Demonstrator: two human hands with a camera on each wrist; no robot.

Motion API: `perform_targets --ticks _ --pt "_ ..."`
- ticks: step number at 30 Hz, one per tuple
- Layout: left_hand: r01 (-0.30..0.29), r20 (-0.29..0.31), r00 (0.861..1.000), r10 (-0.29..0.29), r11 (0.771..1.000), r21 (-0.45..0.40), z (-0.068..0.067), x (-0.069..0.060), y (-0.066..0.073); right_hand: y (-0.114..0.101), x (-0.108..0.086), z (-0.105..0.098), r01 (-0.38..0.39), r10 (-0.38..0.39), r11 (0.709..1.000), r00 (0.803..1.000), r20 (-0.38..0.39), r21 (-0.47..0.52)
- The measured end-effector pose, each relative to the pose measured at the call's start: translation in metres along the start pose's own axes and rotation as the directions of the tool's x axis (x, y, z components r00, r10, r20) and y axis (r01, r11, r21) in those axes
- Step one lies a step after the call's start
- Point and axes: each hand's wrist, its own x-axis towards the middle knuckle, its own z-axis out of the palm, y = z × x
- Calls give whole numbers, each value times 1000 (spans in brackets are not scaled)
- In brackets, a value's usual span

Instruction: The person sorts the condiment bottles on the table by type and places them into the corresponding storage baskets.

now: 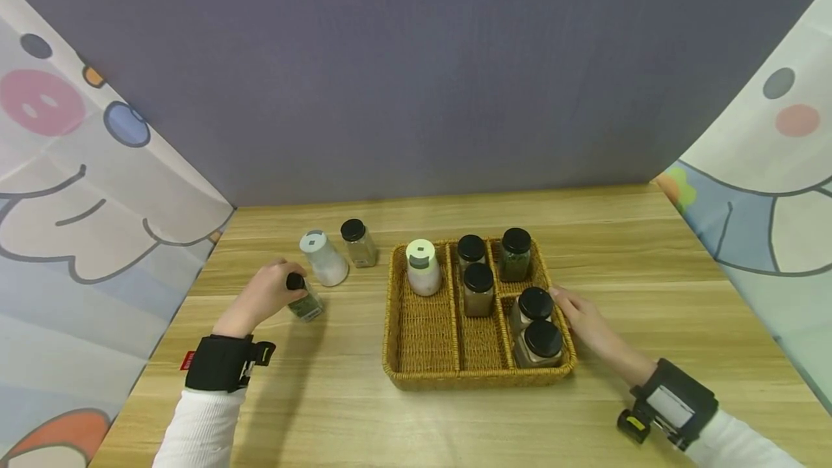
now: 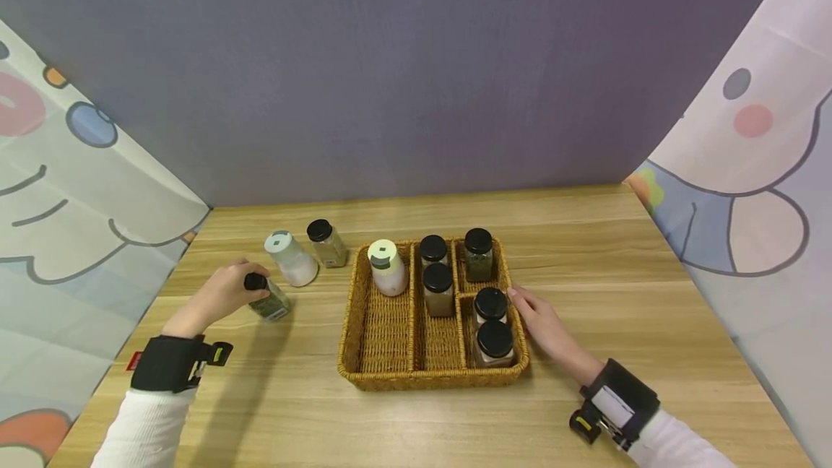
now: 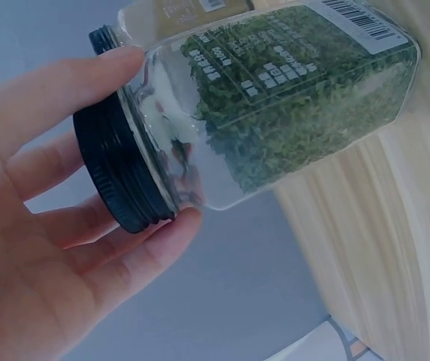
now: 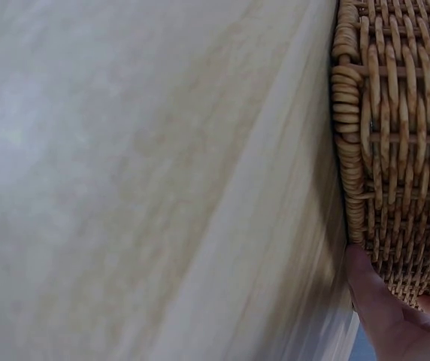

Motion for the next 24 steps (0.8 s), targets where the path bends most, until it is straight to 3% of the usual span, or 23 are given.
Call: perform_targets --ticks 15,24 --pt "-69 16 998 69 998 11 -10 13 27 -2 0 -1 -12 12 1000 1000 13 3" --pt "-109 60 992 108 994 5 -15 24 47 -2 0 -1 -14 15 1000 1000 6 -13"
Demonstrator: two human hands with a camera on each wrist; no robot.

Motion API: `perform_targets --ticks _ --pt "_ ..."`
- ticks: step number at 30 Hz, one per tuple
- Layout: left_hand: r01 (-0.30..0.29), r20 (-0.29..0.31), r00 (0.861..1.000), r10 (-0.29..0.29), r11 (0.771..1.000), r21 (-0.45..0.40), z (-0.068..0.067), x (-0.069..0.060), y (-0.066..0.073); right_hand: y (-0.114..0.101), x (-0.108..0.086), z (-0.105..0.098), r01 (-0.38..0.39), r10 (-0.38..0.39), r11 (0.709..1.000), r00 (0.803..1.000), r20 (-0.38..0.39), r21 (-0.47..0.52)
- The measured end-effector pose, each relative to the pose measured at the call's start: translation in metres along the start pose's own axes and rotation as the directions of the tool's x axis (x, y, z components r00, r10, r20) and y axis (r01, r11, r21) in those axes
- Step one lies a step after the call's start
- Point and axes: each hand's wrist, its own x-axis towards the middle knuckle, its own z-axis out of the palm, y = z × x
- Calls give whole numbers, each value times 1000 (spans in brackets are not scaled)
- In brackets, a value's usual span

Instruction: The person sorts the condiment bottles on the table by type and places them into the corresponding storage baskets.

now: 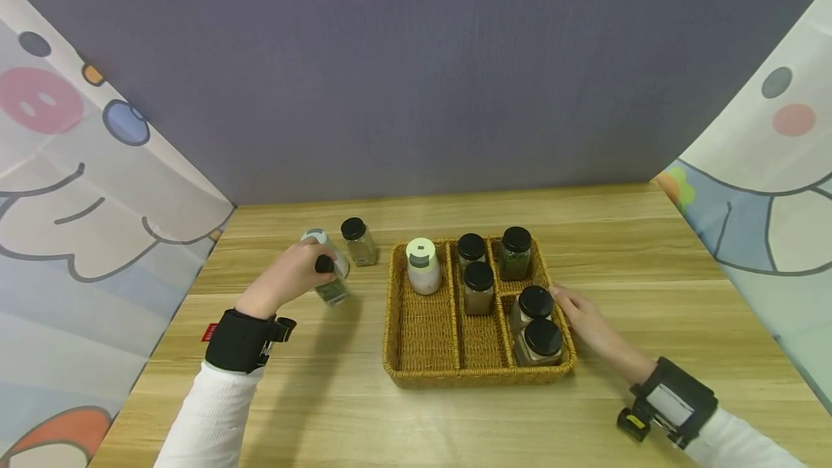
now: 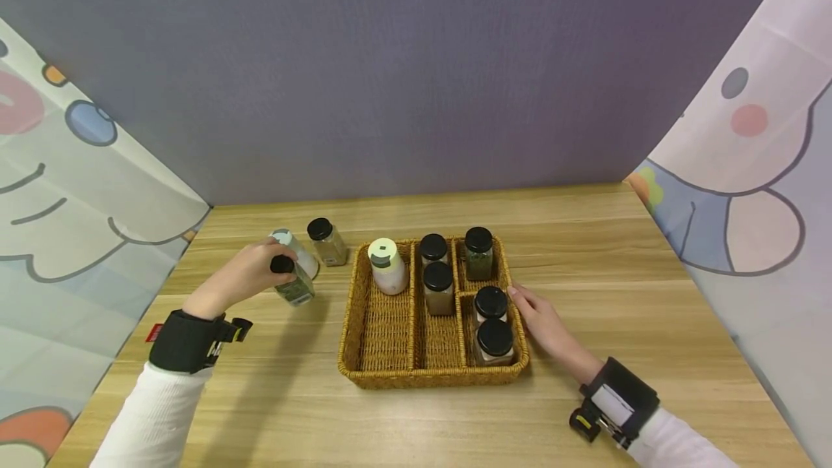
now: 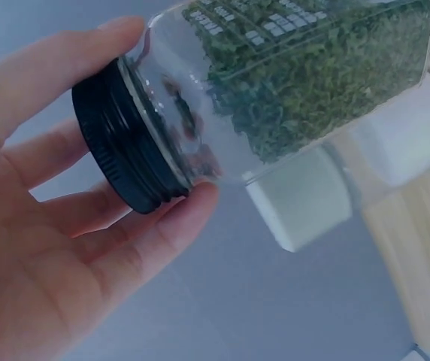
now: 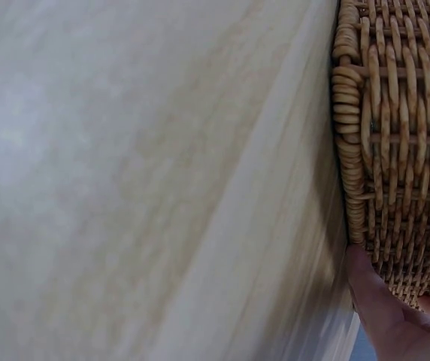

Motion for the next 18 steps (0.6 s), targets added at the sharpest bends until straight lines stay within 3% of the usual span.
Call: perform_targets --ticks 8,18 --pt "-57 -8 998 57 998 10 -7 11 16 0 0 0 12 -12 1000 1000 -3 -5" --pt "-47 54 998 46 998 31 -15 23 38 0 -1 1 19 -19 1000 1000 5 7"
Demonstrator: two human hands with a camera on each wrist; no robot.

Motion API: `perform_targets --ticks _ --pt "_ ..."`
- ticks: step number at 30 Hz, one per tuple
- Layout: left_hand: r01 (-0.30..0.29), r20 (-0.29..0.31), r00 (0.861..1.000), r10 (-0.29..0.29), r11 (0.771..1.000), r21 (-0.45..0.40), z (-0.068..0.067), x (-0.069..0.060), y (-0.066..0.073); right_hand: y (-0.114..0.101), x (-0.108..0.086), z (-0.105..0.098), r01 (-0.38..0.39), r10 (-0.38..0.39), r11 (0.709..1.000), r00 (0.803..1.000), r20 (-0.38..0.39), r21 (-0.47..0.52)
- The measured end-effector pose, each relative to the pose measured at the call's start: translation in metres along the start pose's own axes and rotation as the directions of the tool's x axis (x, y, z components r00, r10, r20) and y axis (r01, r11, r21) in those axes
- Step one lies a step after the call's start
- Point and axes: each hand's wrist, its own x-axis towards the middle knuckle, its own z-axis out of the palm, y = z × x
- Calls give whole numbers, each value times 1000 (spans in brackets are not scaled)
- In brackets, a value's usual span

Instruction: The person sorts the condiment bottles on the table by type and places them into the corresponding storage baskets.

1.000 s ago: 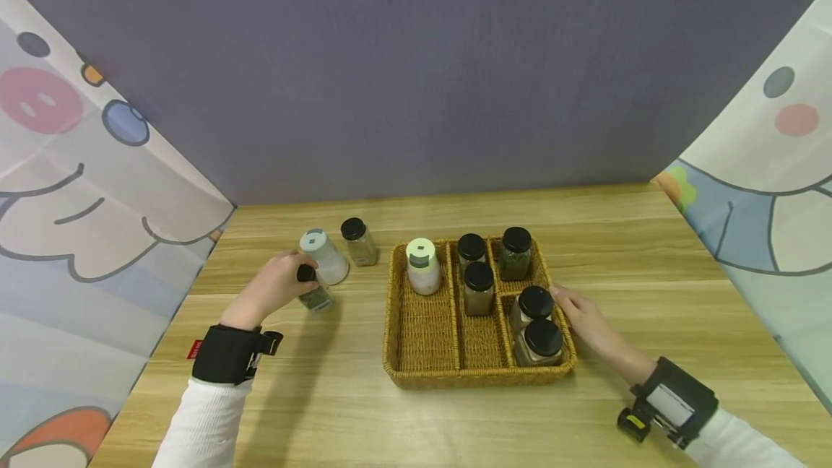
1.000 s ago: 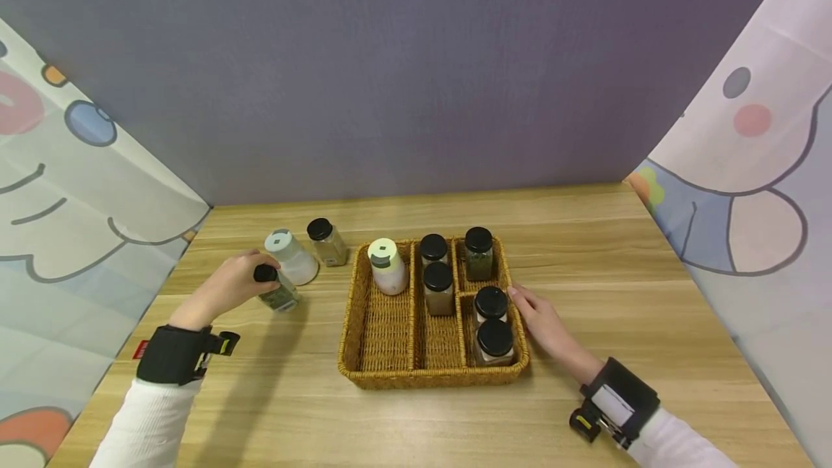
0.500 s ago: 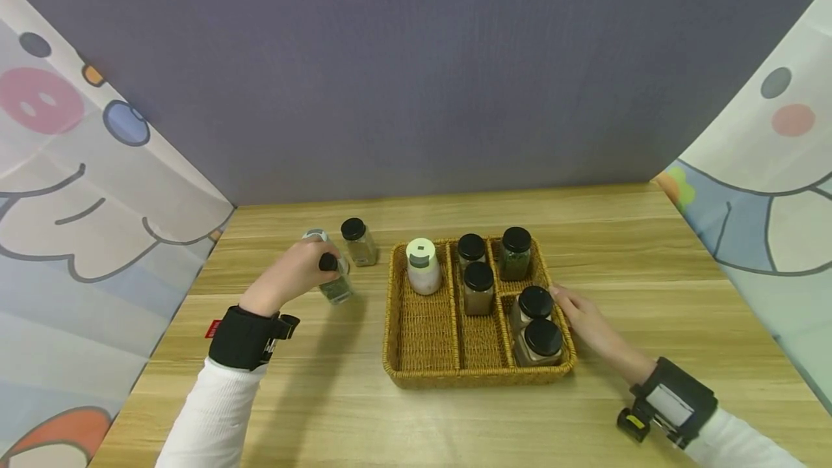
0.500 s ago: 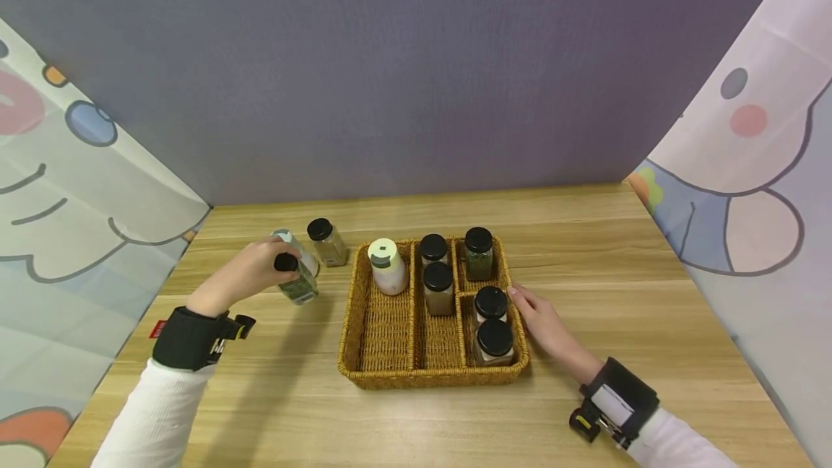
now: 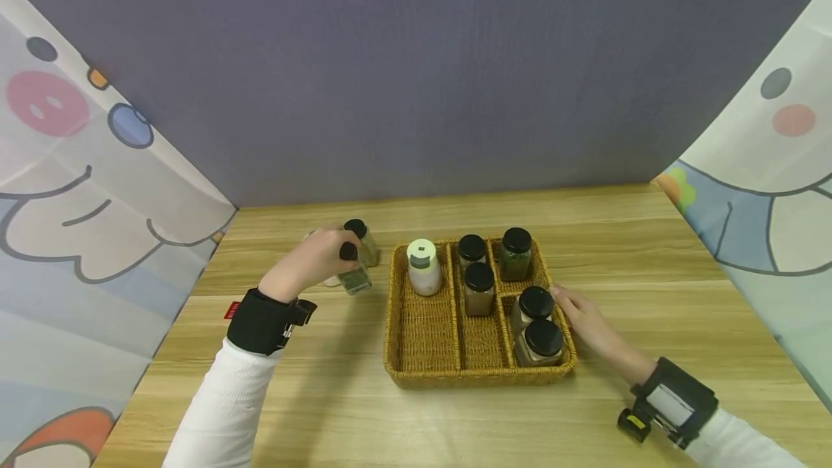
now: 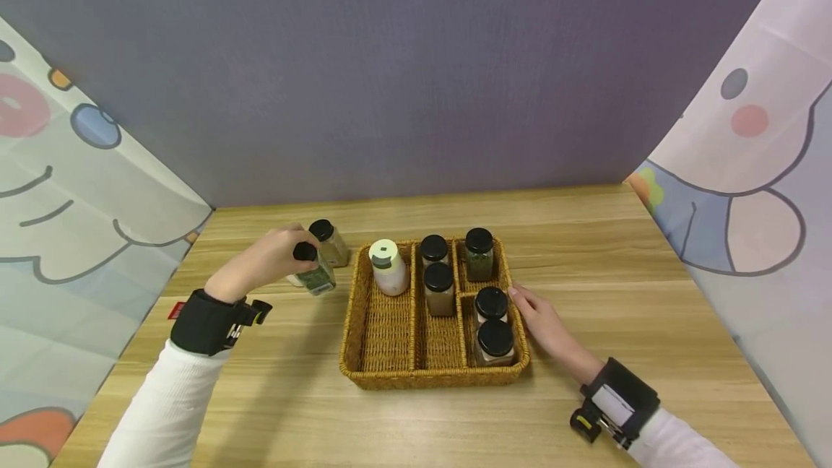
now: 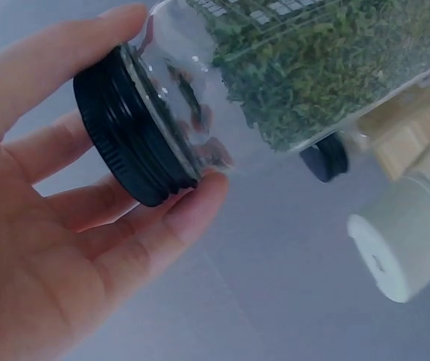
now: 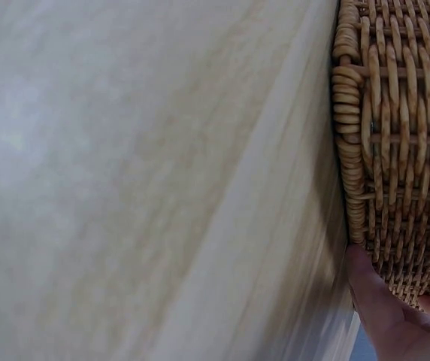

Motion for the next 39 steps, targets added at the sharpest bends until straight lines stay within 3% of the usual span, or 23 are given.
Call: perform_targets --ticks 6,20,39 --pt "4 17 1000 -3 1000 -26 -6 6 11 2 0 -1 -7 7 1000 1000 6 -5" --pt "-112 11 994 113 993 -25 -17 23 34 1 -1 0 -8 8 1000 1000 5 11" --pt "-124 69 990 119 990 71 -34 32 60 2 -1 -1 12 -12 1000 1000 -3 -3"
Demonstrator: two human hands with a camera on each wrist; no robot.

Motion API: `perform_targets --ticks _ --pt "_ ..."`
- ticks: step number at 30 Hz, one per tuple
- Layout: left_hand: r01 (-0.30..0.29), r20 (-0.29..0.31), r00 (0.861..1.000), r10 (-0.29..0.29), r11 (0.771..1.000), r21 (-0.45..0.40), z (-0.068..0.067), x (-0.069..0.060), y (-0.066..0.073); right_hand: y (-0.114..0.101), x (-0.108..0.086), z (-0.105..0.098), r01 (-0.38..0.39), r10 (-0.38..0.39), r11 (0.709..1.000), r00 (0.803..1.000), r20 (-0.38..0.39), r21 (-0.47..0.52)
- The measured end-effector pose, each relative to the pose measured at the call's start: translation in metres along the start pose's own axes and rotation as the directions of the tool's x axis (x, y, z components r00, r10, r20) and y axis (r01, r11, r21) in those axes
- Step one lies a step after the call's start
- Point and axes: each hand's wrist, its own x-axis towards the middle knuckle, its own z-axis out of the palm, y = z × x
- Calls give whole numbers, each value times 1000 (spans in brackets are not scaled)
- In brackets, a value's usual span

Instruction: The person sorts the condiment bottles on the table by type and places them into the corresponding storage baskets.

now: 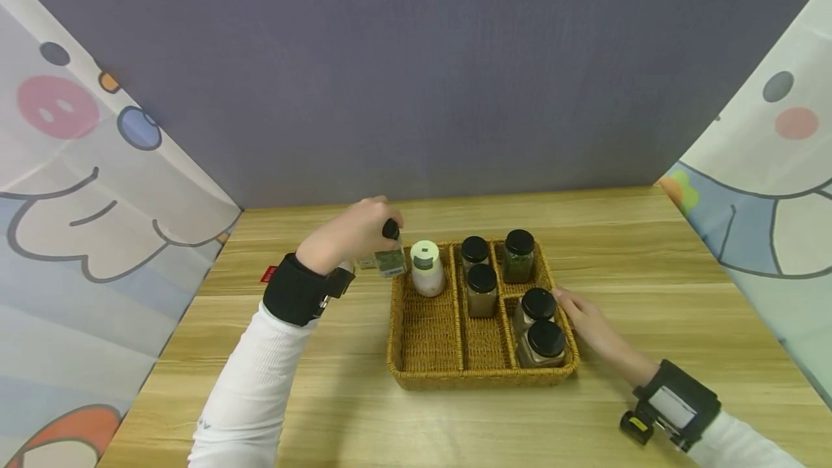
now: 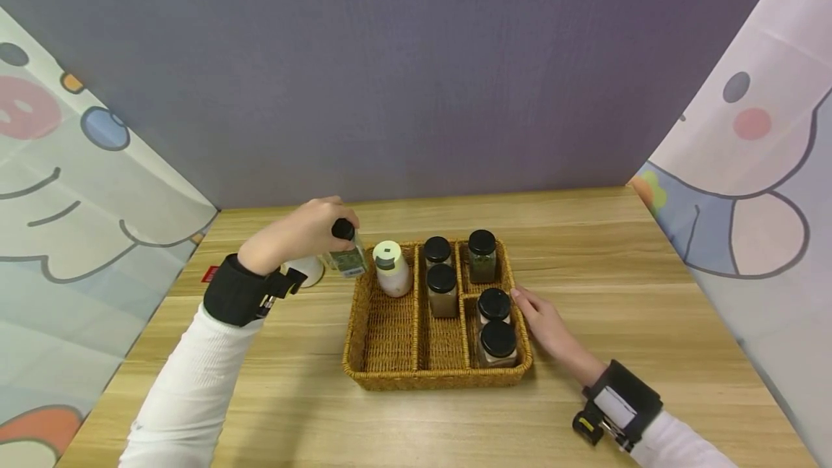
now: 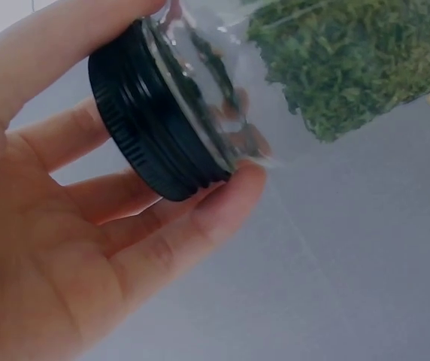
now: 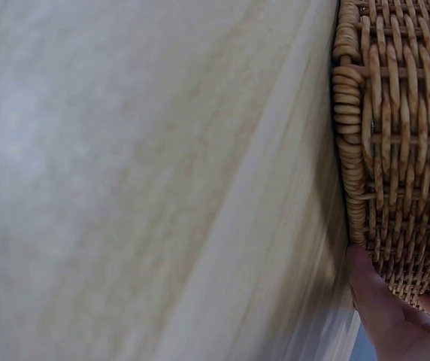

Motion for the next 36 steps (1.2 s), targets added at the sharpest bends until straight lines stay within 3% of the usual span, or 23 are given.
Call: perform_targets --ticks 15,24,36 --pt "-52 3 999 52 998 38 -11 11 19 2 2 1 8 -8 1000 1000 1 -4" --pt "-30 55 998 29 999 17 -12 23 32 -1 3 2 -4 3 1000 1000 -5 -21" --pt "-130 47 991 129 991 20 -6 41 56 -2 2 0 -4 4 1000 1000 -4 -14"
